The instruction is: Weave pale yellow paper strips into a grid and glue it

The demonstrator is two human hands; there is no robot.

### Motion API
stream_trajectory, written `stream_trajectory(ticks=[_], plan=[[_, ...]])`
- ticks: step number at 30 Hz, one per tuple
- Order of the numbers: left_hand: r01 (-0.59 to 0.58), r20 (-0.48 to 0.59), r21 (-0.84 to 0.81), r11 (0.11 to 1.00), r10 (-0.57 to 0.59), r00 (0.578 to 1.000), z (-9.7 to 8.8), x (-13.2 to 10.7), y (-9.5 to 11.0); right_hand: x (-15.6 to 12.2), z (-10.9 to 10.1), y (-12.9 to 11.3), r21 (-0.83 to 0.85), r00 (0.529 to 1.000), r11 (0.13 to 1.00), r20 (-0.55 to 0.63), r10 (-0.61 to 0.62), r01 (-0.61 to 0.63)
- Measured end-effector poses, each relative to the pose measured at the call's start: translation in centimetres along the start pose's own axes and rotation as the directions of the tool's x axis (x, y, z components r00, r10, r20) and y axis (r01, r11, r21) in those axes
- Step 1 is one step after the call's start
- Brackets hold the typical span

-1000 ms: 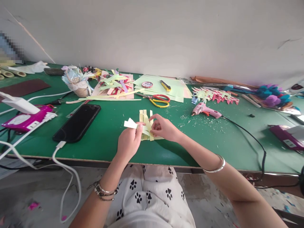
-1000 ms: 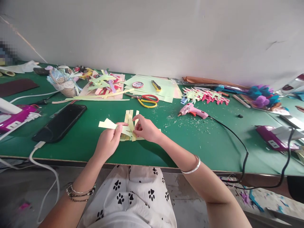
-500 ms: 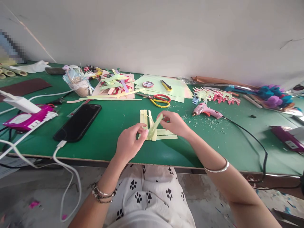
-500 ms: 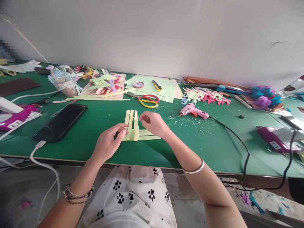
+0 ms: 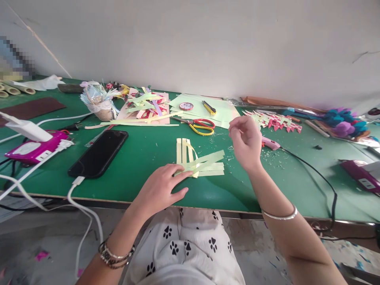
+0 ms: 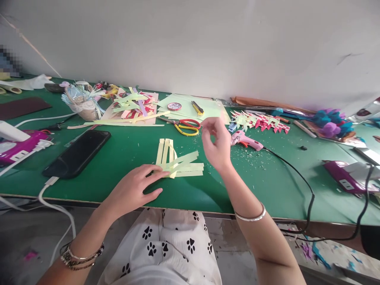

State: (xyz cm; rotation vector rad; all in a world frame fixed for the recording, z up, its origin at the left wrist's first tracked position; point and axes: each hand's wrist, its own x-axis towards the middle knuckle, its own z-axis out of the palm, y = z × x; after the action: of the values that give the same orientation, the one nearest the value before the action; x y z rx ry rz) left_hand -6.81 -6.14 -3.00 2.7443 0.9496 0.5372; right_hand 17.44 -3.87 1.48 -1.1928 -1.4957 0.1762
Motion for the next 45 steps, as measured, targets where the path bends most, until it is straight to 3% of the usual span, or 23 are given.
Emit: stream_trajectory(ticks=[2, 4, 6, 11, 15, 17, 19, 22, 25, 27, 34, 39, 42, 44, 45], plan=[[0.001, 0.006, -0.01, 1.0, -0.001, 1.0, -0.1, 0.0, 0.1, -0.7, -0.4, -1.0, -0.068, 0.976, 0.989, 0.183, -0.114, 0.129], [0.006, 0.003, -0.016, 1.0, -0.006, 1.0, -0.2, 0.1, 0.1, -1.6, -0.6, -1.7, -0.134, 0.876, 0.956, 0.449, -0.176, 0.261], [0.011, 0.003, -0.016, 1.0, -0.011, 1.0, -0.2, 0.1, 0.0, -2.5, -0.5, -2.0, -0.194, 0.766, 0.913, 0.62, -0.169, 0.359], [0.018, -0.003, -0.038, 0.999, -0.018, 1.0, 0.0, 0.0, 0.0, -3.6, 0.4, -1.4, -0.245, 0.622, 0.892, 0.782, -0.05, 0.38], [0.034, 0.022, -0.069, 0.997, -0.033, 0.999, -0.5, -0.1, 0.1, -3.7, 1.1, -1.1, -0.206, 0.551, 0.908, 0.834, -0.032, 0.365], [0.072, -0.011, -0.065, 0.995, -0.073, 0.997, -1.6, -0.2, -0.8, -3.7, 1.3, -1.1, -0.199, 0.541, 0.906, 0.84, -0.037, 0.372], [0.183, -0.142, 0.023, 0.983, -0.178, 0.974, -3.2, -0.4, -2.8, -3.6, 1.6, -1.2, -0.196, 0.535, 0.901, 0.844, -0.046, 0.386], [0.448, -0.303, 0.24, 0.861, -0.372, 0.877, -5.9, -0.7, -7.3, -3.6, 2.1, -1.4, -0.187, 0.522, 0.896, 0.851, -0.056, 0.402], [0.642, -0.243, 0.377, 0.667, -0.598, 0.764, -7.7, -1.1, -11.8, -3.4, 2.5, -1.4, -0.175, 0.513, 0.9, 0.856, -0.061, 0.398], [0.683, -0.179, 0.388, 0.619, -0.677, 0.714, -8.1, -1.4, -13.6, -3.4, 2.6, -1.4, -0.165, 0.513, 0.909, 0.856, -0.061, 0.383], [0.774, -0.088, 0.385, 0.502, -0.815, 0.573, -8.1, -1.1, -14.5, -3.4, 2.3, -1.1, -0.141, 0.517, 0.929, 0.853, -0.062, 0.343], [0.728, -0.056, 0.426, 0.537, -0.787, 0.614, -8.7, -0.7, -14.2, -3.4, 2.3, -0.9, -0.135, 0.523, 0.939, 0.851, -0.054, 0.317], [0.741, -0.037, 0.41, 0.532, -0.802, 0.596, -9.0, -0.6, -13.9, -3.4, 2.3, -0.8, -0.124, 0.535, 0.949, 0.843, -0.054, 0.291], [0.759, -0.069, 0.382, 0.527, -0.803, 0.593, -8.9, -0.4, -13.1, -3.5, 2.3, -0.8, -0.111, 0.549, 0.956, 0.834, -0.058, 0.27], [0.753, -0.099, 0.372, 0.542, -0.784, 0.613, -8.7, -0.4, -12.4, -3.5, 2.3, -0.8, -0.105, 0.557, 0.96, 0.829, -0.059, 0.258]])
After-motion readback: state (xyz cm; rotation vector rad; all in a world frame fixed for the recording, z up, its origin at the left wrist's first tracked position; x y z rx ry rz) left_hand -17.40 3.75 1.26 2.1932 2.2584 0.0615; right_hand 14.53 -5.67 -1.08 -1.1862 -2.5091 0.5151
